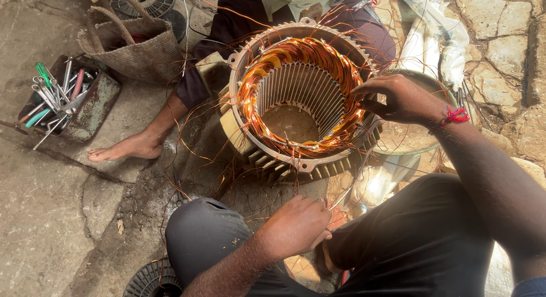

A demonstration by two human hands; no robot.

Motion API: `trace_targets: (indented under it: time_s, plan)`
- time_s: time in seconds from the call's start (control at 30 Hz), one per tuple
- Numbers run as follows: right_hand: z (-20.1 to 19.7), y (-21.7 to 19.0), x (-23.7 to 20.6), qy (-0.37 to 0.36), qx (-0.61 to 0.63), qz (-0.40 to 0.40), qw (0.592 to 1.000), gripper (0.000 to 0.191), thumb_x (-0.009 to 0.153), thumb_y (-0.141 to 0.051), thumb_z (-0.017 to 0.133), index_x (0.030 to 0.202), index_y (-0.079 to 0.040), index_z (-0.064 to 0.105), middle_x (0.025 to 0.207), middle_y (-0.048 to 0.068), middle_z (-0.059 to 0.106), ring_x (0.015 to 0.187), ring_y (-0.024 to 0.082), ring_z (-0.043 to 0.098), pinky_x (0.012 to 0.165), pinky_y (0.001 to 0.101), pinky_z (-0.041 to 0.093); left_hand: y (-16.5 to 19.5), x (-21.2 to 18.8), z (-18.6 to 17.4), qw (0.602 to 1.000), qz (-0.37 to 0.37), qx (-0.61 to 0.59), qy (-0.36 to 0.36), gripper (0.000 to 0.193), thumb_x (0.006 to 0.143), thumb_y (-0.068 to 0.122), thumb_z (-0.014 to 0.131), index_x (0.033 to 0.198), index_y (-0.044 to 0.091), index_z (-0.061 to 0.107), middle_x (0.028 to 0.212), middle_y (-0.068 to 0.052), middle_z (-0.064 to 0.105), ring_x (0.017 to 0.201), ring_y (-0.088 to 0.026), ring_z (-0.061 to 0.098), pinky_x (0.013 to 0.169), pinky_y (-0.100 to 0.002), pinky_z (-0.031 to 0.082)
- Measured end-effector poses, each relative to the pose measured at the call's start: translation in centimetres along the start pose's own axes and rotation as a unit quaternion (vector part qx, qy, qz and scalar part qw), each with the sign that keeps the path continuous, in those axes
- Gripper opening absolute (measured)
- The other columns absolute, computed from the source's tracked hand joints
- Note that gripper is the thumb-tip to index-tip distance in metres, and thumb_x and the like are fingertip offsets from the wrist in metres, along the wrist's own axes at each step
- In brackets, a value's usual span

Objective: The person sits on the ground and uses pliers to cut and remove copper wires from a motor stator. They repeatedly pull and snip the wires, gradually clearing the stator slots.

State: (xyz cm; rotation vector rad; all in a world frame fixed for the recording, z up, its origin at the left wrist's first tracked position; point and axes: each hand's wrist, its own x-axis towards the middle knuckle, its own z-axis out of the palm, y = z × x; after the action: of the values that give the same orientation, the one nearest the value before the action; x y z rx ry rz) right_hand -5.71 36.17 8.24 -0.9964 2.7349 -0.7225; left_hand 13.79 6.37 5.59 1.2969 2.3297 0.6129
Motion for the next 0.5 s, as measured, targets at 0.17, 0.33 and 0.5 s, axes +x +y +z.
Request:
trace_targets:
  time_s: [0.17,0.33,0.5]
  plan:
    - [-0.08,-0.06,-0.21,-0.006,0.024,0.016,1.0,0.037,0.087,-0.005,0.073,0.124,-0.008,0.07,0.108,0.01,0.077,0.095,0.024,0.076,0.079,0.0362,0.063,0.13,0.09,-0.06,1.0,0.007,0.009,0.014,0.04,0.094,0.039,0.07,0.101,-0.001,0.069,0.099,-0.014,0.067,0.099,-0.03,0.065,0.09,-0.045,0.048]
    - [-0.22,-0.09,-0.14,0.008,0.024,-0.008,1.0,0.037,0.087,-0.005,0.075,0.123,-0.007,0.07,0.108,0.012,0.076,0.096,0.024,0.076,0.08,0.0369,0.062,0.19,0.22,-0.09,1.0,-0.007,0.017,-0.01,0.041,0.095,0.039,0.069,0.102,-0.001,0.068,0.098,-0.013,0.066,0.1,-0.029,0.065,0.091,-0.045,0.048]
    - [-0.4,-0.17,0.05,-0.001,0.025,0.011,1.0,0.038,0.087,-0.005,0.074,0.124,-0.009,0.07,0.108,0.011,0.076,0.094,0.024,0.076,0.077,0.036,0.062,0.2,0.27,-0.3,1.0,-0.005,0.008,0.001,0.041,0.093,0.039,0.07,0.103,-0.001,0.068,0.098,-0.013,0.066,0.101,-0.029,0.065,0.091,-0.045,0.048]
